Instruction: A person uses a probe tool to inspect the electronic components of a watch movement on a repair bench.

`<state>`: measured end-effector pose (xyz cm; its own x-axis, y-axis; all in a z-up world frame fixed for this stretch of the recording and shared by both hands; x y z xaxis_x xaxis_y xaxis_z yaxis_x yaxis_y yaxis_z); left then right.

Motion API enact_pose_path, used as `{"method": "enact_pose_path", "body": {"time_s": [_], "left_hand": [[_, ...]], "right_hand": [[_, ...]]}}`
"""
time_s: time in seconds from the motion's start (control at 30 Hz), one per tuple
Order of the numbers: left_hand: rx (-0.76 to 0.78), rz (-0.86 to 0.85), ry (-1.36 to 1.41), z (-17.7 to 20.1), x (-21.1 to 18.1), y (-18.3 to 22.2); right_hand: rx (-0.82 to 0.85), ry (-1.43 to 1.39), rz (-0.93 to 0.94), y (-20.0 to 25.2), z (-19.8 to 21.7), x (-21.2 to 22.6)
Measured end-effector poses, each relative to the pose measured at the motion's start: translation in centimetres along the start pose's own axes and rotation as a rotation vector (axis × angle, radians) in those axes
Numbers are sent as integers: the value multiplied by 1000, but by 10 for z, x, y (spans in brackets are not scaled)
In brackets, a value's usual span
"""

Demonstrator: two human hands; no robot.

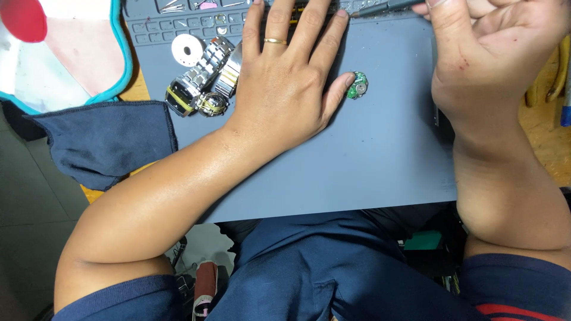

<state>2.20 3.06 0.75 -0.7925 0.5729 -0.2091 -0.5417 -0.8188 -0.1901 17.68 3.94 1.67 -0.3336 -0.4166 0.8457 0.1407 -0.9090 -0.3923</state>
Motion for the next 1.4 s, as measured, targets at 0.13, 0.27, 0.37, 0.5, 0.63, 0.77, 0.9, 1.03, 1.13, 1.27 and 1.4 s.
{"method": "enact_pose_path", "body": {"time_s": [0.13,0.27,0.37,0.5,0.63,0.77,0.9,1.03,1.13,1.27,1.4], "left_hand": [[-7,2,-28,1,0,1],[-15,1,-39,1,0,2],[-8,4,-32,0,-1,1],[-18,26,-26,1,0,0],[1,39,-39,0,2,0],[20,43,-34,1,2,-2],[4,36,-27,3,2,-2],[-9,12,-13,3,2,-2],[-35,5,-12,2,2,-1],[-25,11,4,0,2,-1],[-23,17,5,1,2,-1]], "right_hand": [[-17,42,-46,2,1,2],[80,34,-54,9,8,-2],[119,187,-11,13,11,0],[143,158,23,7,8,8],[173,182,95,7,8,9],[183,197,101,8,8,8],[150,147,58,12,9,3],[138,98,27,10,5,9],[161,120,52,11,5,10],[190,116,65,10,3,15],[205,124,68,9,5,15]]}}
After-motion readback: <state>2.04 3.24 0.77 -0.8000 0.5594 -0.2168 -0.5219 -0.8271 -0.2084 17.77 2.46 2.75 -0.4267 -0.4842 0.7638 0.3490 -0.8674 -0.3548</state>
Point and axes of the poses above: each hand's wrist, its own y-axis away from the middle knuckle, its own z-axis out of the back of the hand, x = y × z, the point moved 4 cm from there along -y, towards the middle knuckle, and after that the axes turned 3 degrees about -y, right-handed, at the moved point
